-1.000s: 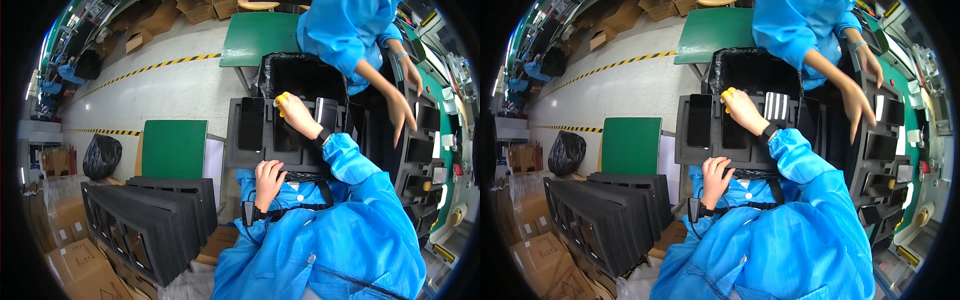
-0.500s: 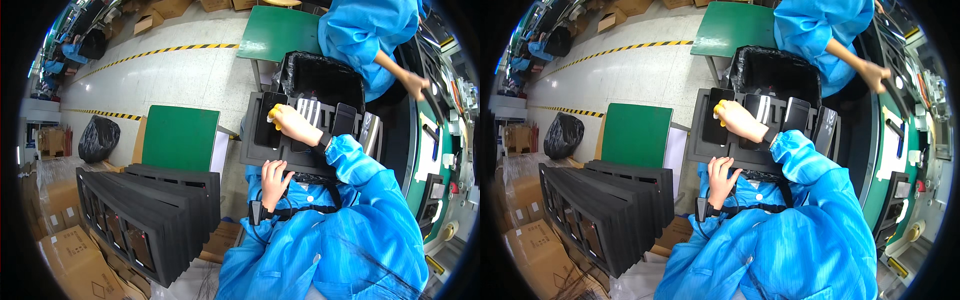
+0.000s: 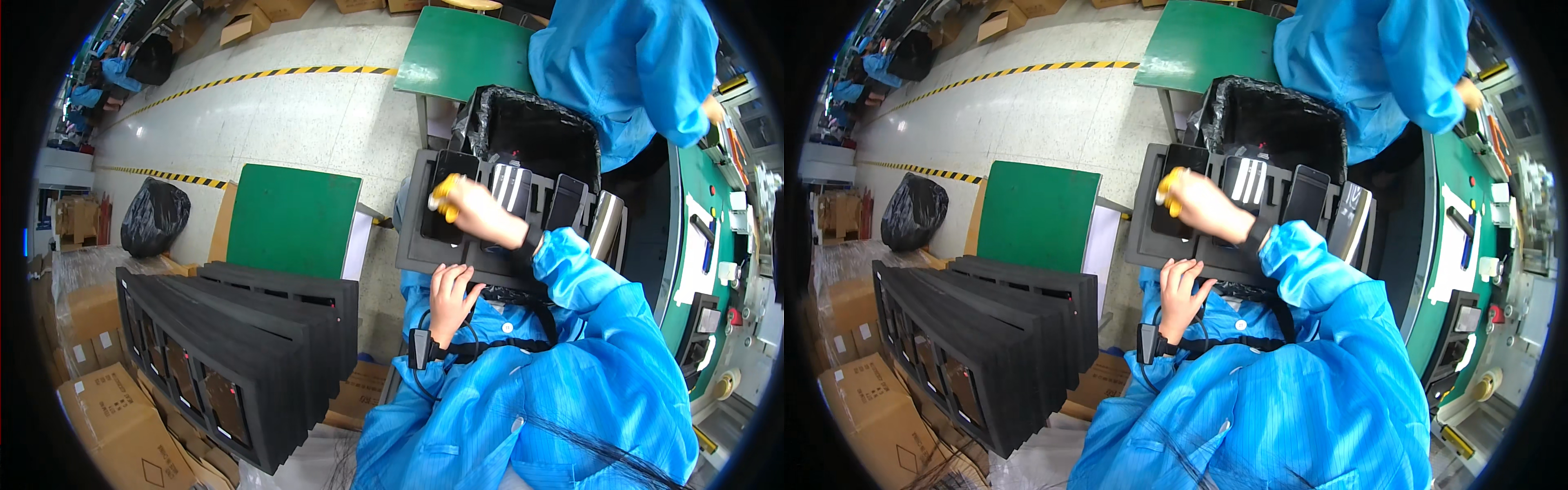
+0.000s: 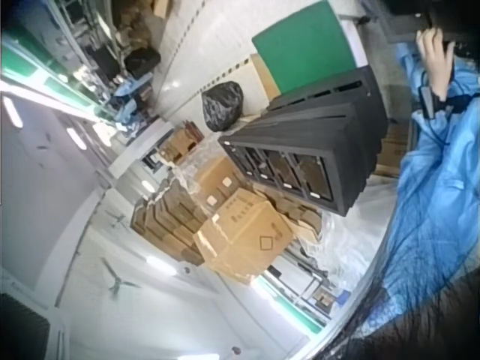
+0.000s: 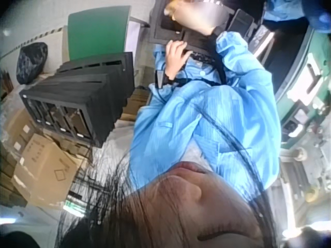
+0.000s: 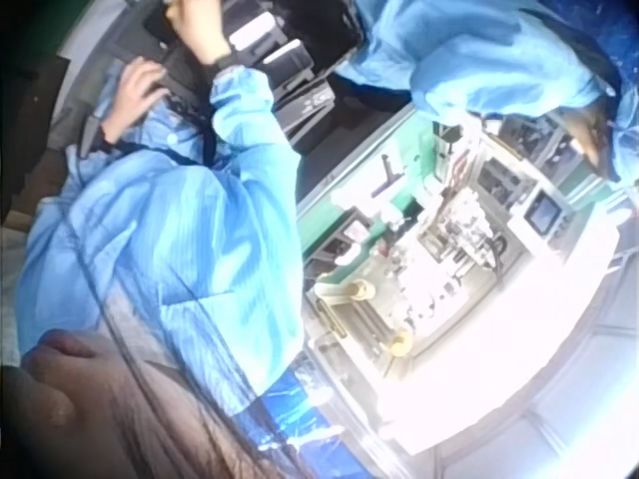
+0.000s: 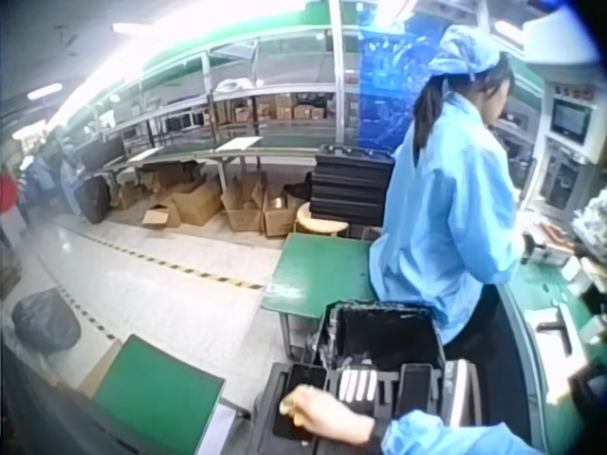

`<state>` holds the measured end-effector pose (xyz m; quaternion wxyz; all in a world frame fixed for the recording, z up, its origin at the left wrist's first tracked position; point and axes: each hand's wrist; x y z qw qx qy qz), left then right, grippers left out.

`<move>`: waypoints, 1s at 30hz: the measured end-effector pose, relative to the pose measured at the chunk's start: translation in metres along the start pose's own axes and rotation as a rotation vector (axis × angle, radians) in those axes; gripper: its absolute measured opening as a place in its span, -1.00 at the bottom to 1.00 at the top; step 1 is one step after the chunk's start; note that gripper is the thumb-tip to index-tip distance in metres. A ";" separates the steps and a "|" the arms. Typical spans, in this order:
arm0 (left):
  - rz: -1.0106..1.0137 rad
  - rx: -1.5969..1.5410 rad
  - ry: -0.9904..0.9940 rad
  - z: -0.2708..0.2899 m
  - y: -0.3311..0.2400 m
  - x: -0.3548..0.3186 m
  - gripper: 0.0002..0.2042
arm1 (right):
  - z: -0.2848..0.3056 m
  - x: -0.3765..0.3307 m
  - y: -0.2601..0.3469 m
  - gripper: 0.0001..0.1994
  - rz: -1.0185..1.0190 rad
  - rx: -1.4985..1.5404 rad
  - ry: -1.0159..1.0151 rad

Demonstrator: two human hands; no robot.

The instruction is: The recorder is cleaning mobile phone screens using a cloth and a yellow tool in a manufacturing facility.

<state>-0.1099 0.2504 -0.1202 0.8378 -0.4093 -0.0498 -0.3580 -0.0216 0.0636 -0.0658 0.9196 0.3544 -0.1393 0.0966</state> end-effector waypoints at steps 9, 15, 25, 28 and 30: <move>-0.006 0.009 0.000 -0.001 0.002 -0.002 -0.61 | 0.003 0.009 -0.023 -0.80 -0.009 -0.145 -0.038; 0.004 0.010 0.002 -0.001 0.003 -0.003 -0.59 | -0.035 -0.020 0.016 -0.86 0.260 -0.052 0.239; -0.009 0.055 0.000 0.002 0.000 0.000 -0.64 | 0.030 0.044 -0.044 -0.75 0.029 -0.150 -0.014; -0.018 0.057 0.010 -0.001 -0.001 0.001 -0.63 | 0.014 -0.006 -0.012 -0.79 0.266 -0.205 0.153; -0.022 0.066 0.019 0.000 0.000 0.001 -0.62 | 0.012 -0.012 -0.022 -0.76 0.283 -0.279 0.223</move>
Point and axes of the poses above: each hand's wrist, its own x-axis towards the middle knuckle, its own z-axis out of the back of the hand, y = z × x, and after that the axes turned 3 degrees about x, right-handed
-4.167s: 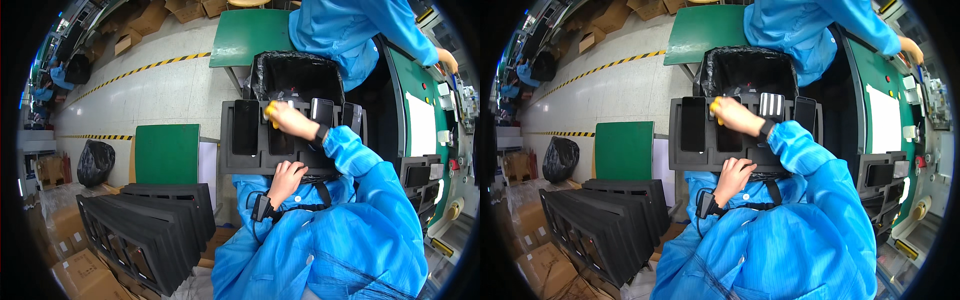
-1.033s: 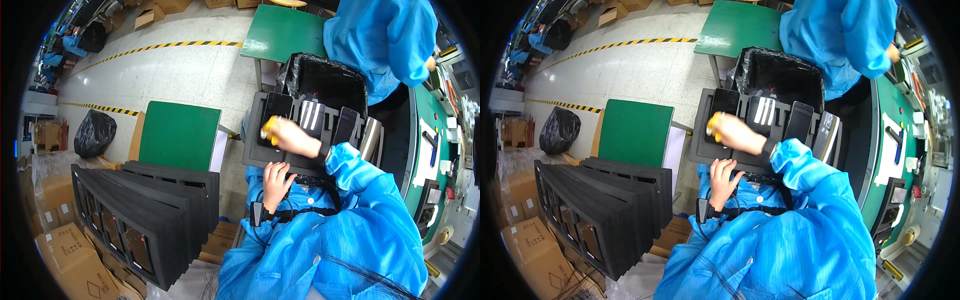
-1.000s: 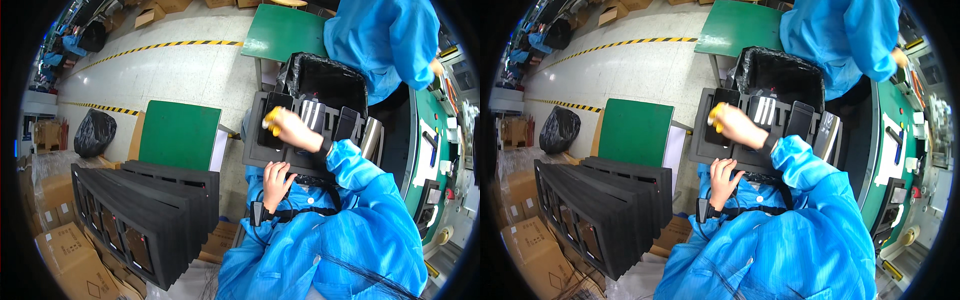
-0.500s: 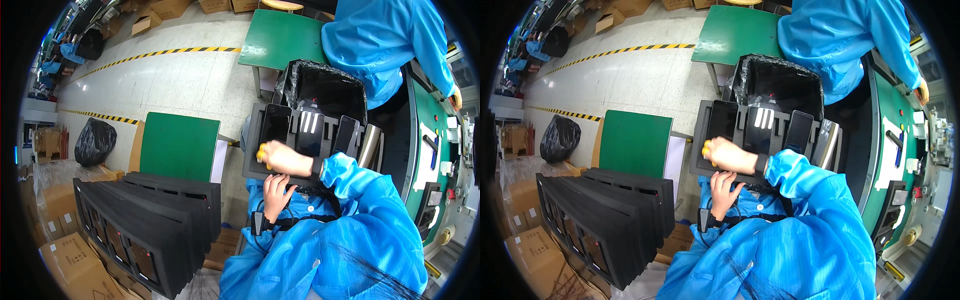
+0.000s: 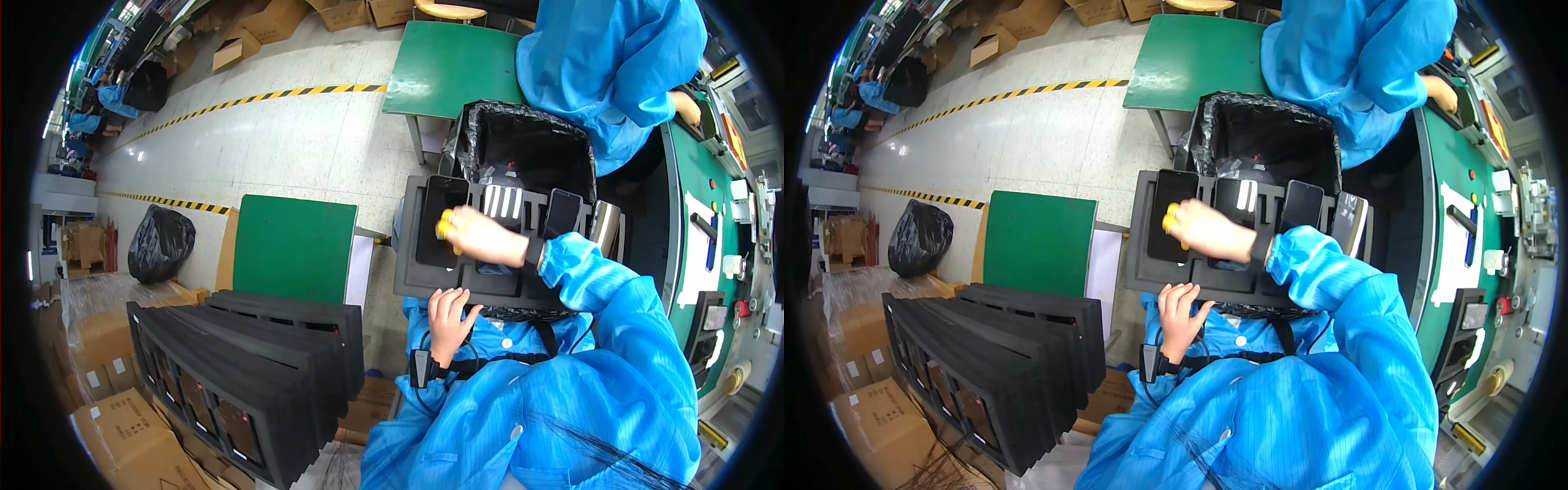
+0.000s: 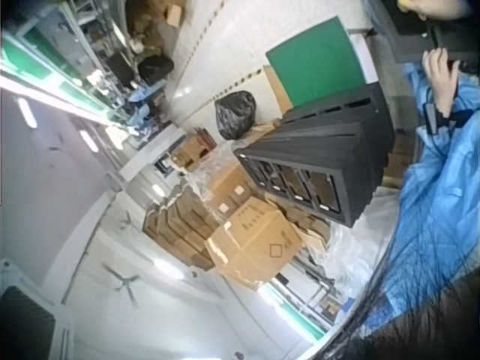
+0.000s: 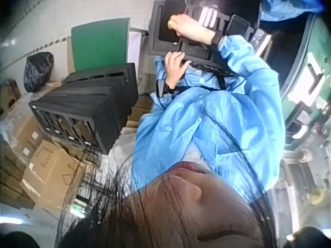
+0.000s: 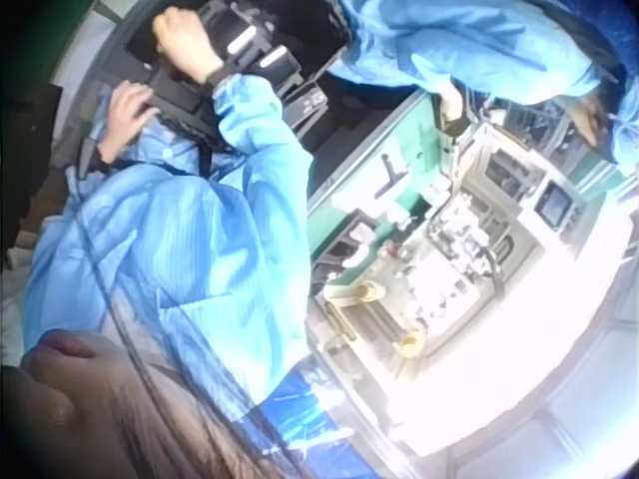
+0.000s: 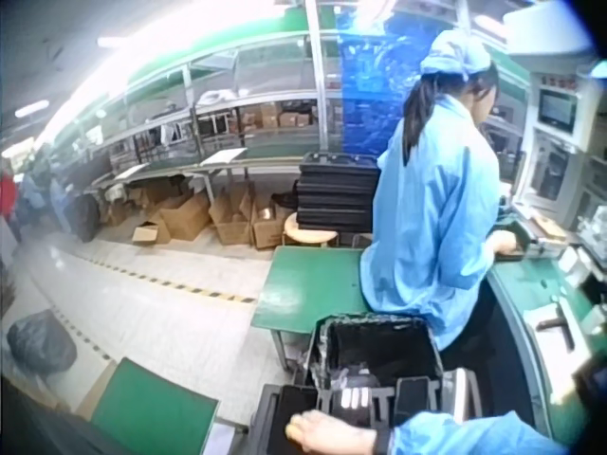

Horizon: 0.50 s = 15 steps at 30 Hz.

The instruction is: The recorder is cleaning mobile phone screens using a cloth and a yellow tool in a manufacturing facility.

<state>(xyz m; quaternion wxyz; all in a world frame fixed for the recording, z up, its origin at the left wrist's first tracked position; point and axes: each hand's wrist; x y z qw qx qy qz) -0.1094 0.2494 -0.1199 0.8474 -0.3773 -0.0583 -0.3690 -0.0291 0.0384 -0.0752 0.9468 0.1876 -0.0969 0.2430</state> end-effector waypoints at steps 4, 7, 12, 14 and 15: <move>0.010 -0.001 -0.011 0.003 -0.004 -0.002 -0.61 | 0.027 0.023 -0.081 -0.88 -0.239 -0.124 -0.341; 0.005 0.004 -0.011 0.001 0.000 -0.002 -0.61 | 0.035 0.022 -0.079 -0.81 -0.328 -0.035 -0.353; 0.008 0.021 0.010 0.003 -0.002 -0.002 -0.61 | 0.011 -0.003 0.005 -0.89 0.000 0.153 0.007; 0.003 0.025 0.012 0.003 -0.002 -0.001 -0.61 | 0.012 -0.007 -0.009 -0.90 -0.013 0.093 -0.092; 0.008 0.028 0.010 0.003 -0.004 -0.001 -0.61 | 0.026 -0.003 -0.024 -0.88 -0.093 0.057 -0.132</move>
Point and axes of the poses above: each hand's wrist, its own x-axis towards the middle knuckle, its own z-axis out of the back of the hand, y = z × x, and after that the axes turned 3 degrees about x, right-handed
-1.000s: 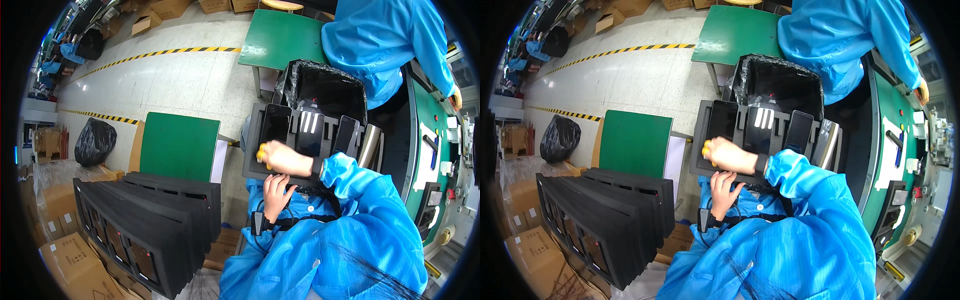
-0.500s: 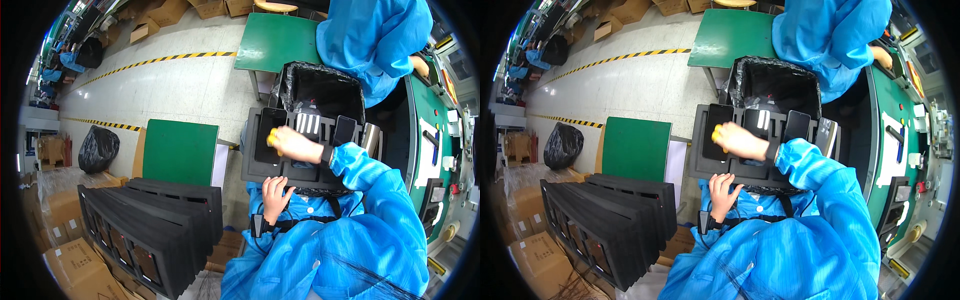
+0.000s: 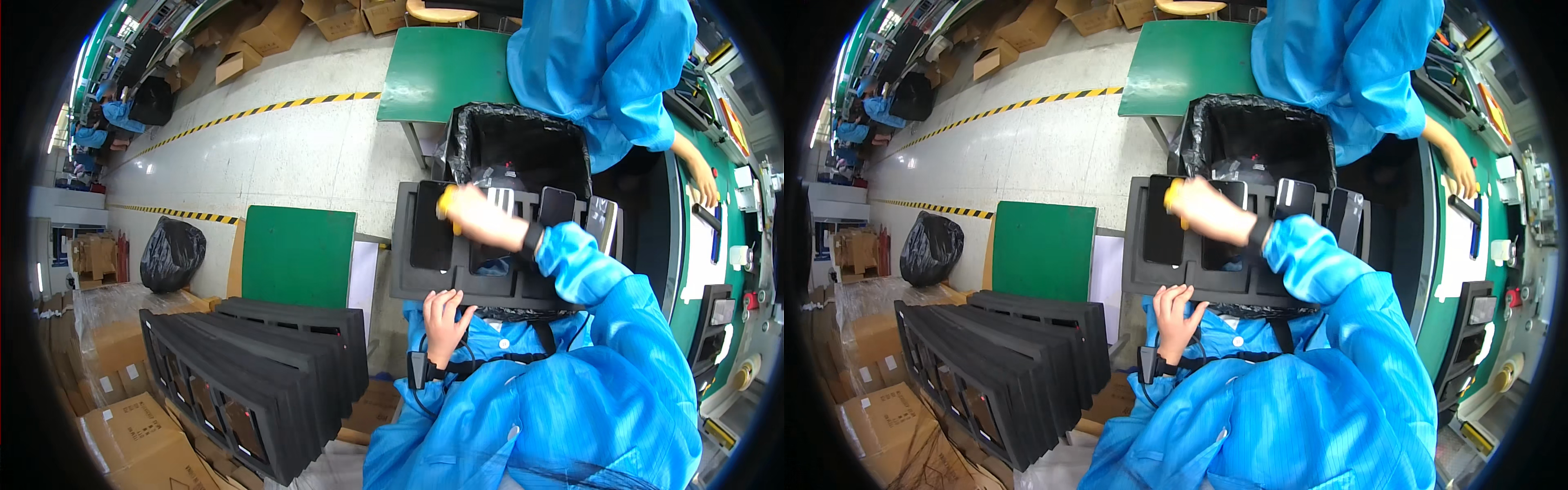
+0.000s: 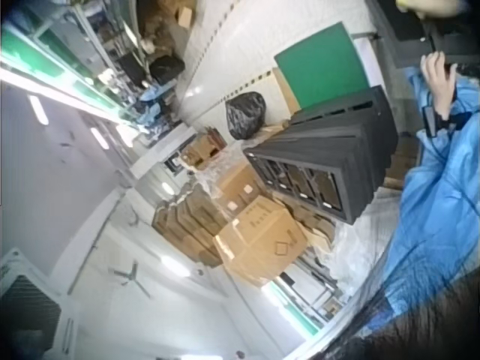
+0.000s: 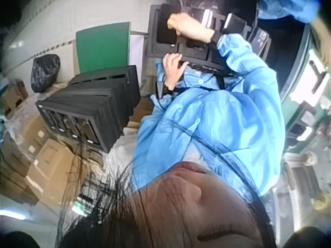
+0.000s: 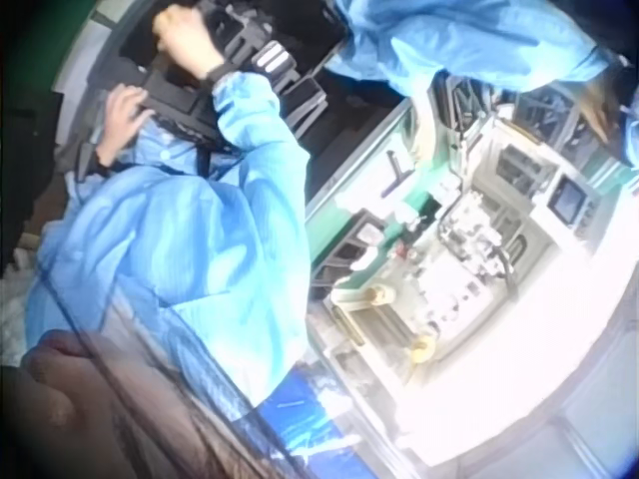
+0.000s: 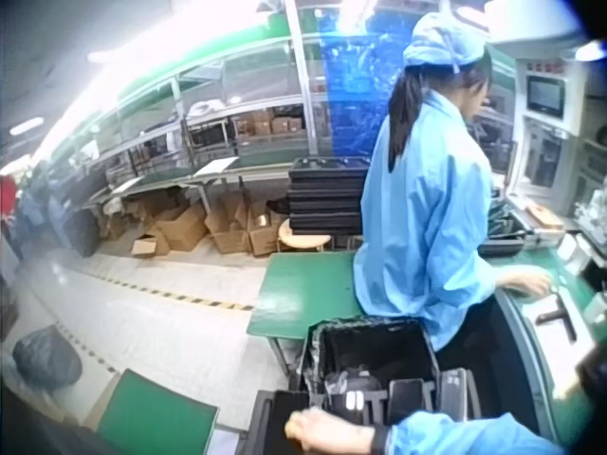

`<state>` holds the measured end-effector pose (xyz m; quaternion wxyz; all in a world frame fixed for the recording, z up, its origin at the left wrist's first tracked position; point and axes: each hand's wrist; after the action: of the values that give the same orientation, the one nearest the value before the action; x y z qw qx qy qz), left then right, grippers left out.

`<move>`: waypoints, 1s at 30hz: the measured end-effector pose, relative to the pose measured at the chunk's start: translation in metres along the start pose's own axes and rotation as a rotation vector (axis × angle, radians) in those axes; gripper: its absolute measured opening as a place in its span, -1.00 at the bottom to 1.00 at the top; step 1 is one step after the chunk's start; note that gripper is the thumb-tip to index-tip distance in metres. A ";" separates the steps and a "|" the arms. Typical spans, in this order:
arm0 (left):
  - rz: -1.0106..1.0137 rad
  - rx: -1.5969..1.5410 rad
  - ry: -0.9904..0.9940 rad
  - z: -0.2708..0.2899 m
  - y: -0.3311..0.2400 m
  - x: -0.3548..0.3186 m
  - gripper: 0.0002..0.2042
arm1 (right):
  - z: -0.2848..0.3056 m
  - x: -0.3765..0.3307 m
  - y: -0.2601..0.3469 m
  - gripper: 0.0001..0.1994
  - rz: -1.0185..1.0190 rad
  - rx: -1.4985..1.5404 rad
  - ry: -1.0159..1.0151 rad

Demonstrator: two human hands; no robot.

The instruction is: The recorder is cleaning mobile phone screens using a cloth and a yellow tool in a manufacturing facility.

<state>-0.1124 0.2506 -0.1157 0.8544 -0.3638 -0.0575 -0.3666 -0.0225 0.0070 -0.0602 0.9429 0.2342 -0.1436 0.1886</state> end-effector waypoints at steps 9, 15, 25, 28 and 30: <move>-0.055 0.120 0.082 0.008 -0.024 0.018 -0.66 | 0.112 -0.077 -0.045 -0.79 -0.609 0.184 -0.609; -0.374 -0.112 0.316 -0.022 -0.087 0.051 -0.67 | 0.140 -0.215 -0.016 -0.82 -0.918 0.056 -0.704; -0.578 -0.199 0.680 -0.089 -0.122 0.056 -0.66 | 0.114 -0.284 -0.005 -0.73 -0.799 -0.177 -0.444; -0.523 -0.232 0.698 -0.087 -0.123 0.058 -0.67 | 0.106 -0.273 -0.011 -0.71 -0.642 -0.152 -0.209; -0.489 -0.239 0.712 -0.088 -0.121 0.057 -0.68 | 0.119 -0.270 -0.040 -0.71 -0.629 -0.219 -0.198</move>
<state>-0.1670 0.1025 -0.0889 0.6612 -0.2868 0.1986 -0.6641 -0.2669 -0.1622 -0.0715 0.9559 0.1814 -0.1744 -0.1515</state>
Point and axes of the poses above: each hand's wrist, its own x-axis towards the middle knuckle, its own z-axis out of the back of the hand, y = z × x, and after that the axes turned 3 degrees about x, right-handed
